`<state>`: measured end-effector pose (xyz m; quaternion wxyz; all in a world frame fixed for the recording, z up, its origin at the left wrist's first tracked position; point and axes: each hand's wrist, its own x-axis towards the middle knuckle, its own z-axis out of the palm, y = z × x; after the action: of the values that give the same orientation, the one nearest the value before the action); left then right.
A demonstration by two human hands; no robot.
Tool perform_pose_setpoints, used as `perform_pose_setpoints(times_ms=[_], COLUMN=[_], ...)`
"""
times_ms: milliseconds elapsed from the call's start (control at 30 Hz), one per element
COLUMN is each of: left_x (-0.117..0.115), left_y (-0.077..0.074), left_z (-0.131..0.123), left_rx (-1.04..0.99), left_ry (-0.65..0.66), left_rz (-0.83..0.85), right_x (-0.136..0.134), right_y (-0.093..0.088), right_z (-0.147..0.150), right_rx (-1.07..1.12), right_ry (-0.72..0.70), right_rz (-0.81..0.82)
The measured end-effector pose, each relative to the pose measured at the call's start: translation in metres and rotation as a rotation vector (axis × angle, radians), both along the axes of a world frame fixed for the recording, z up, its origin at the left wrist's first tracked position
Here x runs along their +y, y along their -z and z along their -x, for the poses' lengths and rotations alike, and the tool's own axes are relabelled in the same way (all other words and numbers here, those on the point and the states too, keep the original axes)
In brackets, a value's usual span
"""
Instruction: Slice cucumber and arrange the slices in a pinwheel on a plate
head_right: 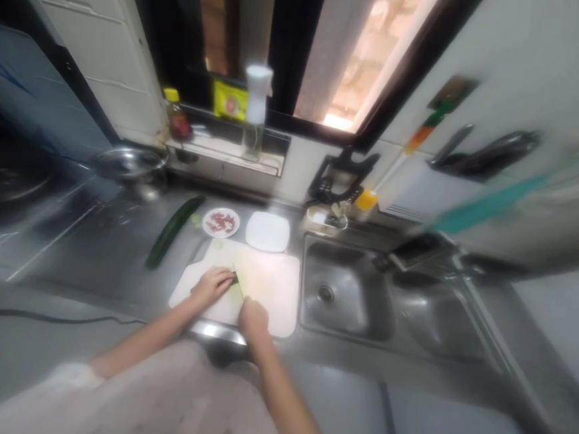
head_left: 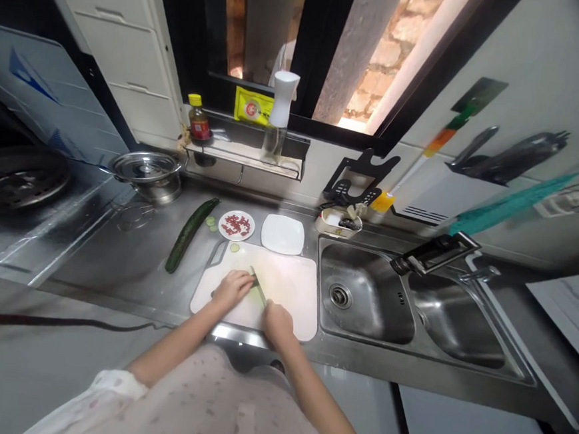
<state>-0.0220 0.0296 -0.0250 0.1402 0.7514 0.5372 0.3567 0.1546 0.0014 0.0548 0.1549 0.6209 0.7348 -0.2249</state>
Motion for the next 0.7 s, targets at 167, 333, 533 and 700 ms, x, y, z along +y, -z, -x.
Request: perform_pose_setpoints(times_ms=[167, 333, 533, 700], left_x=[-0.001, -0.001, -0.002, -0.001], left_y=[-0.004, -0.004, -0.009, -0.011], left_z=[-0.001, -0.001, -0.001, -0.001], left_rx=[-0.005, 0.008, 0.003, -0.016], left_ry=[-0.013, -0.011, -0.003, -0.008], left_rz=[0.019, 0.027, 0.018, 0.023], right_x=[0.012, 0.03, 0.031, 0.012], right_y=[-0.003, -0.004, -0.006, -0.005], right_z=[0.009, 0.023, 0.024, 0.009], right_rx=[0.015, 0.045, 0.053, 0.014], right_ry=[0.0, -0.015, 0.006, 0.011], right_rz=[-0.012, -0.023, -0.013, -0.006])
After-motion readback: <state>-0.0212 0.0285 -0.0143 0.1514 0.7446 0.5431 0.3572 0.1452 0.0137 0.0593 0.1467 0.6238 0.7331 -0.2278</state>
